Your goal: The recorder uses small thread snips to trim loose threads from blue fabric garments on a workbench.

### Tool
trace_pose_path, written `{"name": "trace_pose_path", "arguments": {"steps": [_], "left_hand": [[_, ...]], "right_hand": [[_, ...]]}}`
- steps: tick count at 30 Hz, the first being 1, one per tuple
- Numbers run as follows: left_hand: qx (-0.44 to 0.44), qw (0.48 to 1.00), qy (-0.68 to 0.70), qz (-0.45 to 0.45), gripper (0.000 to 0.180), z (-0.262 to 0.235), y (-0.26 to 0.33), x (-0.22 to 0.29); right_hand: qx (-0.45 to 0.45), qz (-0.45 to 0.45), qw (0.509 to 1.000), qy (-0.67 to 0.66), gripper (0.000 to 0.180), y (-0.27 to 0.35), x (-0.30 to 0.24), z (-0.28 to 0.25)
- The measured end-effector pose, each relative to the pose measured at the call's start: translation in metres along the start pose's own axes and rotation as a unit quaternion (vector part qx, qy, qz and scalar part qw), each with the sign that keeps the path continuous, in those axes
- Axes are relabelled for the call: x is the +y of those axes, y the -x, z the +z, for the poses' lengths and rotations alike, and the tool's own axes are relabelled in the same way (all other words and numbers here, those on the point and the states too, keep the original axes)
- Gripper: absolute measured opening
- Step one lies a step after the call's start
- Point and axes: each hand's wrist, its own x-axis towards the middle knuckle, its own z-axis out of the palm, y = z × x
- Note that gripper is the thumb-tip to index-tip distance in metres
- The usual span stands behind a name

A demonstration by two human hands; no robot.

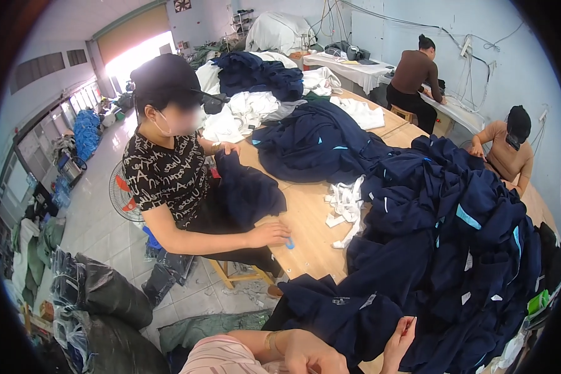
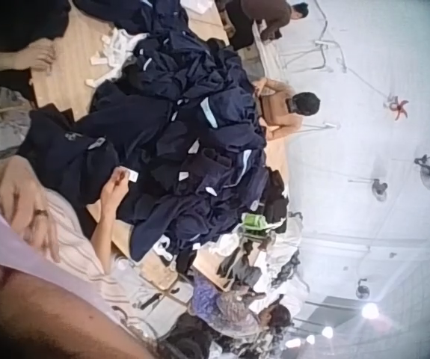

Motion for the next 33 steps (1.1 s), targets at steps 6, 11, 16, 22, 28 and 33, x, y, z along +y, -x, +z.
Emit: {"name": "trace_pose_path", "arguments": {"steps": [6,11,16,22,28,33], "left_hand": [[0.012,1.000,0.013,0.023,0.042,-0.004,0.003,0.005],[0.026,0.998,0.019,0.053,0.041,-0.001,-0.001,0.005],[0.070,0.993,-0.092,-0.026,0.051,0.006,0.002,0.024],[-0.046,0.978,-0.144,-0.144,0.060,0.004,0.013,0.031],[-0.075,0.982,-0.132,-0.116,0.056,-0.004,0.020,0.027],[-0.030,0.978,-0.118,-0.168,0.049,-0.001,0.018,0.039]], "right_hand": [[0.000,-0.001,1.000,0.005,0.026,0.000,-0.001,0.002],[0.028,-0.036,0.999,0.014,0.026,-0.001,0.017,0.005],[0.011,-0.014,1.000,-0.002,0.027,0.002,0.007,0.004],[0.030,-0.053,0.998,0.015,0.028,-0.003,0.014,0.008],[0.041,-0.071,0.997,-0.005,0.029,-0.004,0.006,0.010],[0.041,-0.069,0.997,-0.010,0.029,-0.003,0.004,0.009]]}}
